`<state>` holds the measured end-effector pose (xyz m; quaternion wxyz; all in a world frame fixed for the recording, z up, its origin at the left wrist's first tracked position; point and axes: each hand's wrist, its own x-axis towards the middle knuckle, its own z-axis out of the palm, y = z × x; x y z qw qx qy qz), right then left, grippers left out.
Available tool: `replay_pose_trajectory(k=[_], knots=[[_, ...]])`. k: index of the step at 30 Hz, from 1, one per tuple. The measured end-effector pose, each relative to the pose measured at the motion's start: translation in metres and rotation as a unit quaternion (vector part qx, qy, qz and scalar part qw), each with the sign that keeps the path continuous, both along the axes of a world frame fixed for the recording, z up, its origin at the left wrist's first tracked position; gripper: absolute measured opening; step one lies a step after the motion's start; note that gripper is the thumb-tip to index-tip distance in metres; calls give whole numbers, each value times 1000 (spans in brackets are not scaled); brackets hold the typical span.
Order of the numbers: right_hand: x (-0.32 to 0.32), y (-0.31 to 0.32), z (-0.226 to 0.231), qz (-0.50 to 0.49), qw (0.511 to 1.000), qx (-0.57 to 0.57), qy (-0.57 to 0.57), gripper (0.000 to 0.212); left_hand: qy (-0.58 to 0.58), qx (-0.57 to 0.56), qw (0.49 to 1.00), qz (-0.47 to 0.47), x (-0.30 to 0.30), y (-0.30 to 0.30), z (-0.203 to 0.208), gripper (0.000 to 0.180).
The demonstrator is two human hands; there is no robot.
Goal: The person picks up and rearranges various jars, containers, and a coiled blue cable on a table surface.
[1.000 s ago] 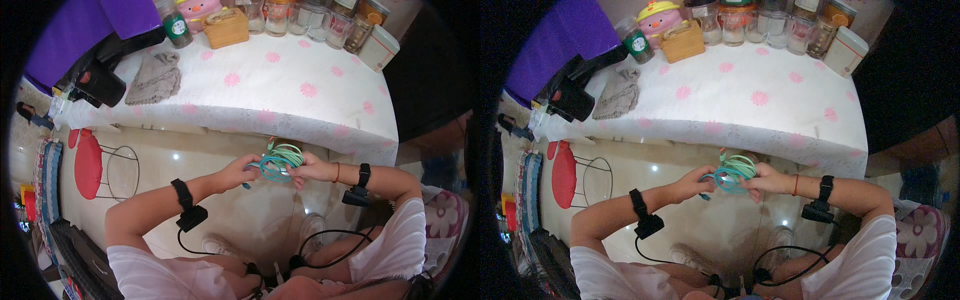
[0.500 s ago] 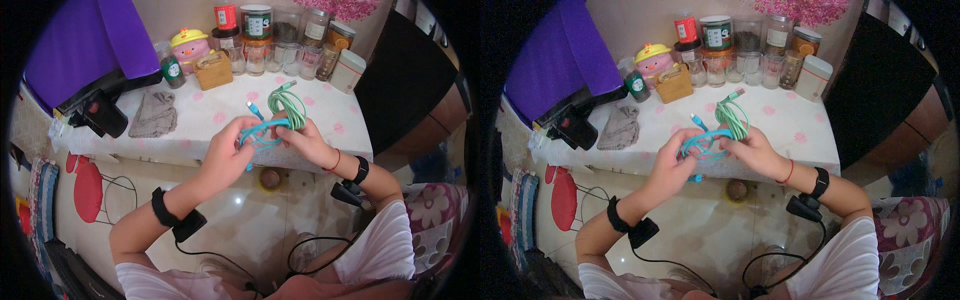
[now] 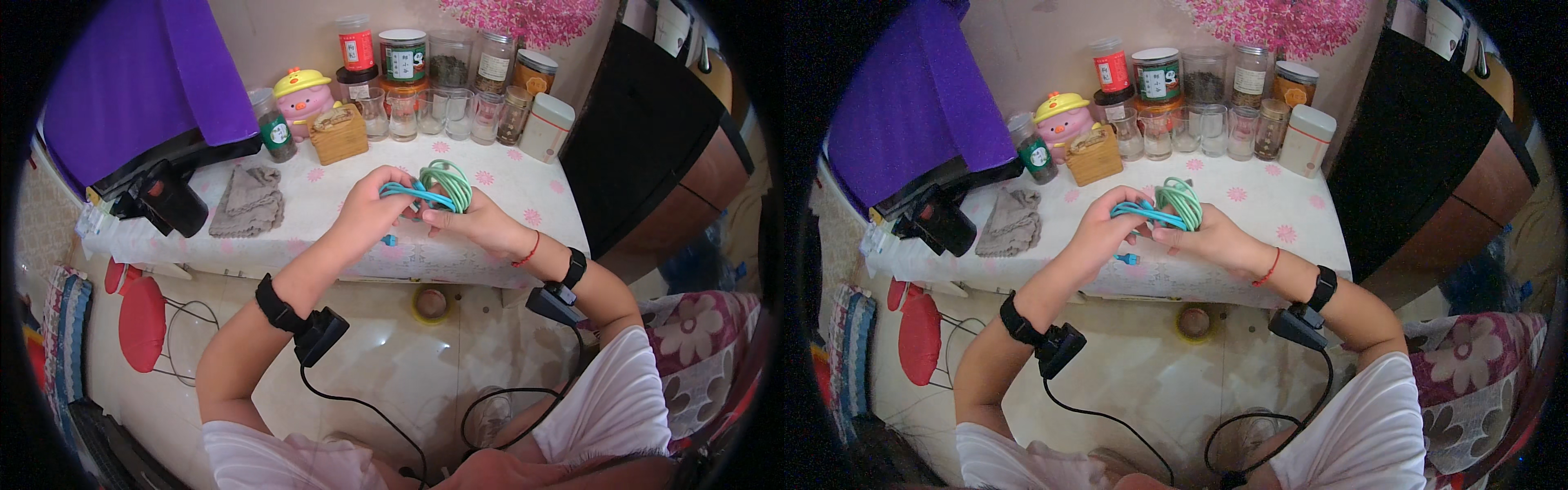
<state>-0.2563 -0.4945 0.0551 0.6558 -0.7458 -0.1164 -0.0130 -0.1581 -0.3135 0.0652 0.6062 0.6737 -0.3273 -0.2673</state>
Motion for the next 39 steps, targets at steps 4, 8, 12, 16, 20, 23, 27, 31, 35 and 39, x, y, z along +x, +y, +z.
replay_pose_trajectory(k=[4,8,12,16,20,23,27,31,35,39], knots=[[5,-1,-3,18,1000,7,-23,33,-52,-16,998,31,0,0,4,21],[4,2,7,-53,988,144,1,34,44,-40,997,47,5,5,7,30],[9,-7,-9,-122,987,65,-82,37,285,-116,951,40,-9,-5,14,32],[14,4,-5,-171,872,-300,-348,43,334,-222,912,-85,9,-15,-14,34],[10,13,-1,-193,852,-377,-309,41,371,-332,839,-219,13,-19,-22,35],[8,6,0,-227,812,-421,-335,41,404,-311,854,-107,-14,-22,4,41],[11,4,-1,-163,817,-424,-356,37,389,-283,870,-105,-16,-20,3,55],[8,4,5,-144,778,-480,-379,29,367,-262,890,-76,-12,-25,-10,48],[11,-1,4,-182,708,-558,-393,23,250,-218,943,-40,-18,-22,-4,38],[11,-2,3,-158,707,-580,-373,31,238,-218,946,-41,-7,-19,-13,37]])
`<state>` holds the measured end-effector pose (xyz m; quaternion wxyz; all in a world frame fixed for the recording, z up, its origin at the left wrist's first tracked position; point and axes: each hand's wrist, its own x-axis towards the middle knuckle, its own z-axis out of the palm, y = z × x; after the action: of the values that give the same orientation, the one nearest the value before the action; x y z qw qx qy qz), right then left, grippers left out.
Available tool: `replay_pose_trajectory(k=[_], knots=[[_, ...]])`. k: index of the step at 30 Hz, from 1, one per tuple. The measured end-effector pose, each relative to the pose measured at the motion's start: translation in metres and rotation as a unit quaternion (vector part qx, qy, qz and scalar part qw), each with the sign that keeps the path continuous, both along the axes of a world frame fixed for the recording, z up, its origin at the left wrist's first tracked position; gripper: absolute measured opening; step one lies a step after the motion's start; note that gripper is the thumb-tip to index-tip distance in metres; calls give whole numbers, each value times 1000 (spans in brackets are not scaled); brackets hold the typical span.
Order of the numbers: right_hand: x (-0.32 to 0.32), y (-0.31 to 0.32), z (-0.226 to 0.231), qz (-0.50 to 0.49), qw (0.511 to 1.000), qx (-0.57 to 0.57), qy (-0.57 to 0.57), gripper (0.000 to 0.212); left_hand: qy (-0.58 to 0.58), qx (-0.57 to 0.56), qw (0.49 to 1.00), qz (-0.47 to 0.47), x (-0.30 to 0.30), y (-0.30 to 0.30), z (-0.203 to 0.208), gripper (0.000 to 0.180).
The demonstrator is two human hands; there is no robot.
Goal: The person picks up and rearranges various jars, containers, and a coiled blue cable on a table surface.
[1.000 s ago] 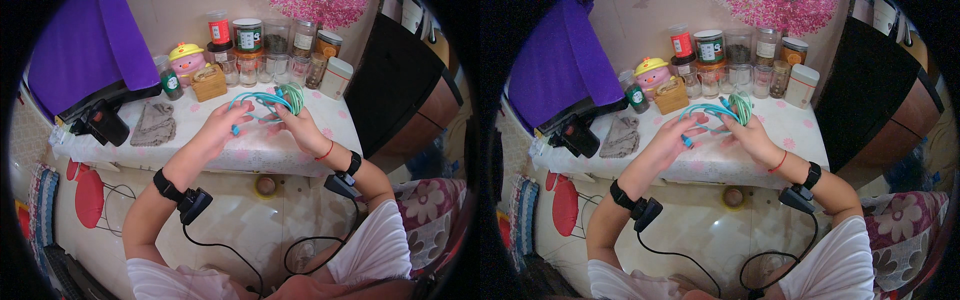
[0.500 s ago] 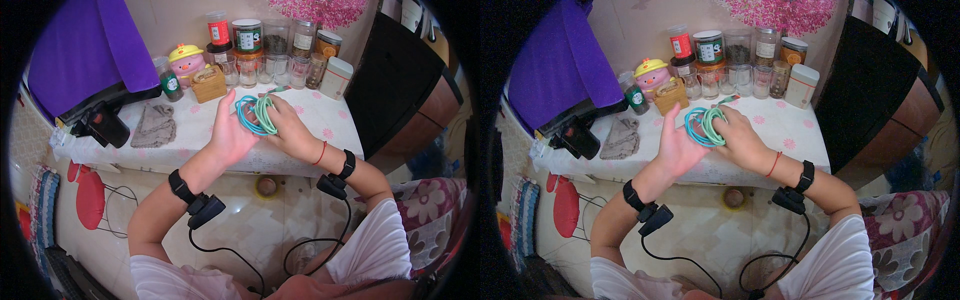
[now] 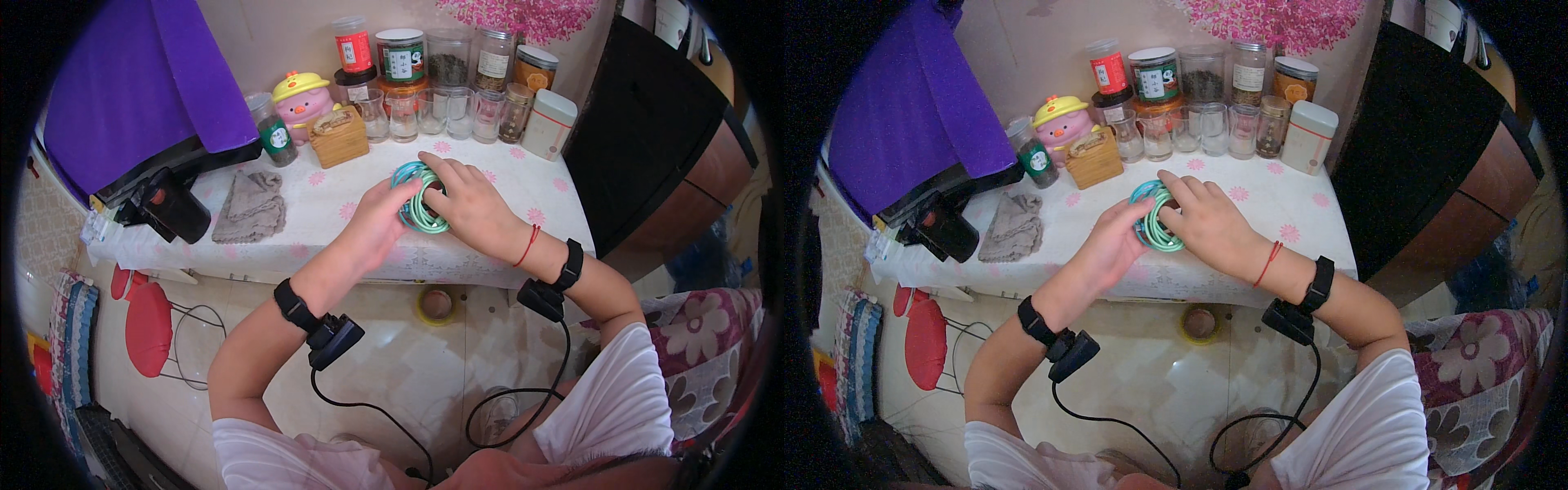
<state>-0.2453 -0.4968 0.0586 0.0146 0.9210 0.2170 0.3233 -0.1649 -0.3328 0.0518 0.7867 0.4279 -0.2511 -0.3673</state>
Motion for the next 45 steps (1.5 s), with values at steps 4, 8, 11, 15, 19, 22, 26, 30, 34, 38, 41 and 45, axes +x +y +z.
replay_pose_trajectory(k=[4,8,11,15,19,22,26,30,34,38,41,45], knots=[[1,-3,0,4,1000,-14,1,31,2,39,999,18,2,1,-1,37],[4,-9,-2,9,999,-31,-5,27,-103,132,985,43,6,3,4,37],[6,-12,-1,17,999,-31,5,24,-197,170,963,74,7,2,3,38],[12,-14,2,11,996,-89,16,30,-322,225,912,122,29,-2,-17,38],[25,-10,4,31,996,-54,64,27,-432,276,845,151,53,4,-18,38],[38,-12,1,55,994,-51,81,30,-442,308,830,147,61,9,-12,38],[54,1,3,57,989,-48,125,35,-489,349,773,204,72,22,-8,42],[82,27,20,29,984,-86,152,25,-524,334,734,274,115,49,-7,41],[121,63,31,9,980,-62,188,23,-525,364,698,322,153,81,0,43],[163,86,19,7,977,-34,210,24,-479,433,682,344,167,97,10,44],[180,109,7,-14,966,-40,256,26,-508,486,623,343,193,118,-14,37],[187,110,-4,-22,968,-6,249,31,-459,466,668,355,196,125,-20,27]])
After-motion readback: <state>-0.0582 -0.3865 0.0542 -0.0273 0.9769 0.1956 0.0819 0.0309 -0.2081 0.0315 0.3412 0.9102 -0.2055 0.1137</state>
